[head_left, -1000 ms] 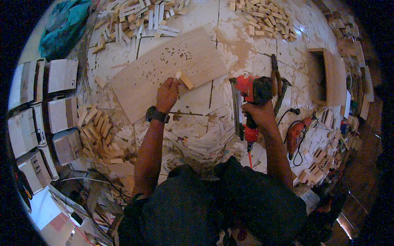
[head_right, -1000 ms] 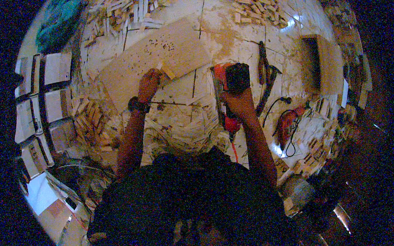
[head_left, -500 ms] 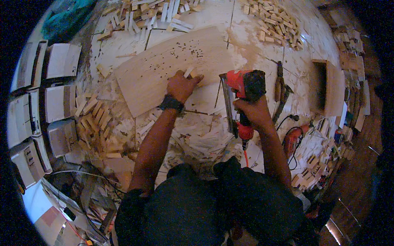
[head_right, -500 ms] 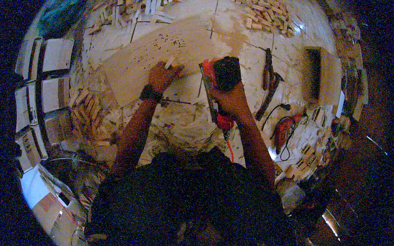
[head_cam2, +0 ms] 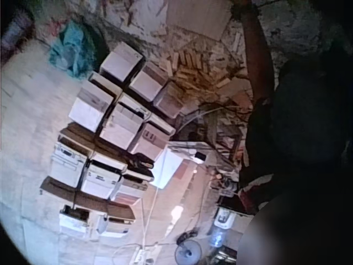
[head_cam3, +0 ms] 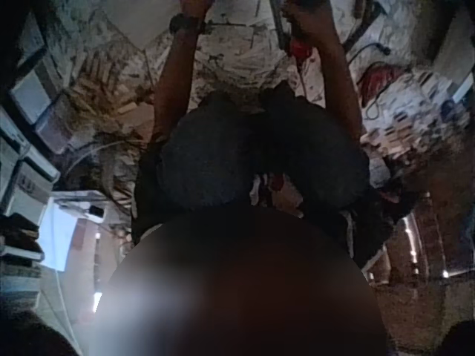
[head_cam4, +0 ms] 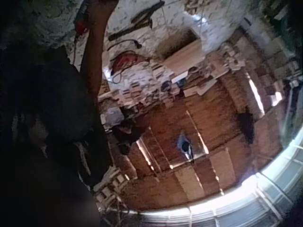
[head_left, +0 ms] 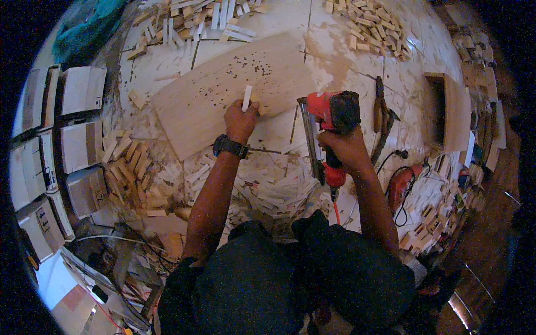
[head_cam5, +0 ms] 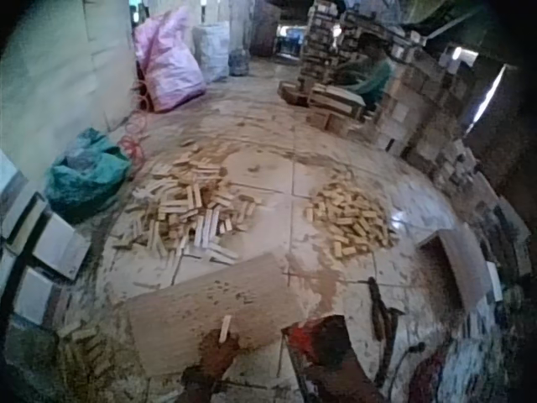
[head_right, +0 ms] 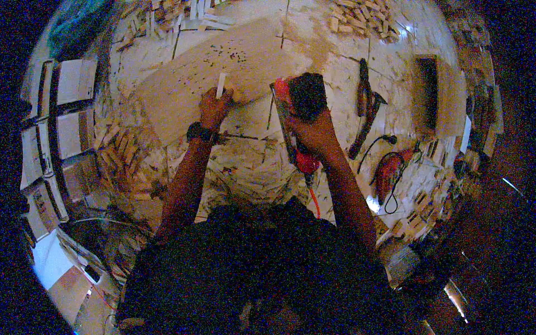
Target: The person sits on the floor and repeatedly picks up small wooden blocks, places them on a flat board, and fastens them using a red pneumatic nail gun. The person continues this process, creating a growing assembly of blocks on the board.
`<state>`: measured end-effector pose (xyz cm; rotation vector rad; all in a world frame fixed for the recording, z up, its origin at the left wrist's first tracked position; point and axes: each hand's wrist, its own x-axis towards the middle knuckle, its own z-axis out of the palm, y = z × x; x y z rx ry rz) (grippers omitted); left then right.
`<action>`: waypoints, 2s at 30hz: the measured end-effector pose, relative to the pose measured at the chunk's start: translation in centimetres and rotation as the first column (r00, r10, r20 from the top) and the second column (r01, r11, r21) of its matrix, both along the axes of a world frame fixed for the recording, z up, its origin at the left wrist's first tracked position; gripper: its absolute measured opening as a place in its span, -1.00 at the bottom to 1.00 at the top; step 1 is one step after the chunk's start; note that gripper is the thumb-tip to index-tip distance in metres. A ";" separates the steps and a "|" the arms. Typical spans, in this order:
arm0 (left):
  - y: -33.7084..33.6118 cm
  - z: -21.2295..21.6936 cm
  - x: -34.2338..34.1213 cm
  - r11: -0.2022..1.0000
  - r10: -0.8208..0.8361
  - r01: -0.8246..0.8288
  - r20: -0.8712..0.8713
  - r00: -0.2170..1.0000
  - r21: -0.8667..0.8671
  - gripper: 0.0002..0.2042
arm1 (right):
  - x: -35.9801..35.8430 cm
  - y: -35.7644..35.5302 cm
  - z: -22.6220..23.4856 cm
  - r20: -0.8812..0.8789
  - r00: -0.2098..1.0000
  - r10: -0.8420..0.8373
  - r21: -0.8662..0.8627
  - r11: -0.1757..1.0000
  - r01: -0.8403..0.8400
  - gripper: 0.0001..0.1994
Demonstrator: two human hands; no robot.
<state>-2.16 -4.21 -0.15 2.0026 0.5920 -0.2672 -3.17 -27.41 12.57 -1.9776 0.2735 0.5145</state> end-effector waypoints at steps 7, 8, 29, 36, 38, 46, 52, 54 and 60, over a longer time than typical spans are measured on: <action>-0.6 -0.8 0.1 0.987 -0.015 -0.013 0.167 0.986 0.163 -0.67 | -0.1 -0.1 0.1 0.098 0.995 0.028 0.043 0.999 -0.032 -0.65; -0.7 -1.0 0.1 0.990 -0.044 0.021 0.163 0.986 0.140 -0.66 | -0.1 0.0 0.0 0.103 0.994 0.031 0.042 0.998 -0.036 -0.65; 2.8 -0.9 2.3 0.925 -0.374 0.376 0.257 0.891 0.044 -0.64 | 2.2 4.8 1.7 -0.080 0.991 0.109 0.020 0.994 -0.108 -0.67; 2.9 -1.7 2.4 0.872 -0.489 0.467 0.207 0.847 0.145 -0.68 | 3.1 6.9 0.6 0.071 0.982 0.174 0.029 0.984 -0.176 -0.67; 2.7 -1.9 2.3 0.881 -0.471 0.454 0.171 0.865 0.132 -0.69 | 3.1 7.3 0.2 0.074 0.982 0.173 0.038 0.984 -0.176 -0.67; 2.3 -2.0 2.0 0.896 -0.444 0.427 0.209 0.871 0.125 -0.72 | 2.8 8.4 -1.1 -0.004 0.980 0.200 -0.070 0.977 -0.200 -0.66; 2.2 -1.9 2.0 0.909 -0.416 0.401 0.237 0.878 0.110 -0.73 | 2.5 9.1 -0.8 -0.021 0.979 0.201 -0.115 0.973 -0.202 -0.73; 2.0 -1.9 2.0 0.923 -0.384 0.376 0.242 0.891 0.082 -0.72 | 2.5 9.3 -0.7 -0.022 0.974 0.228 -0.167 0.959 -0.228 -0.73; 1.9 -1.6 1.7 0.927 -0.376 0.366 0.255 0.891 0.085 -0.75 | 2.8 9.4 -0.3 0.030 0.968 0.248 -0.109 0.964 -0.243 -0.65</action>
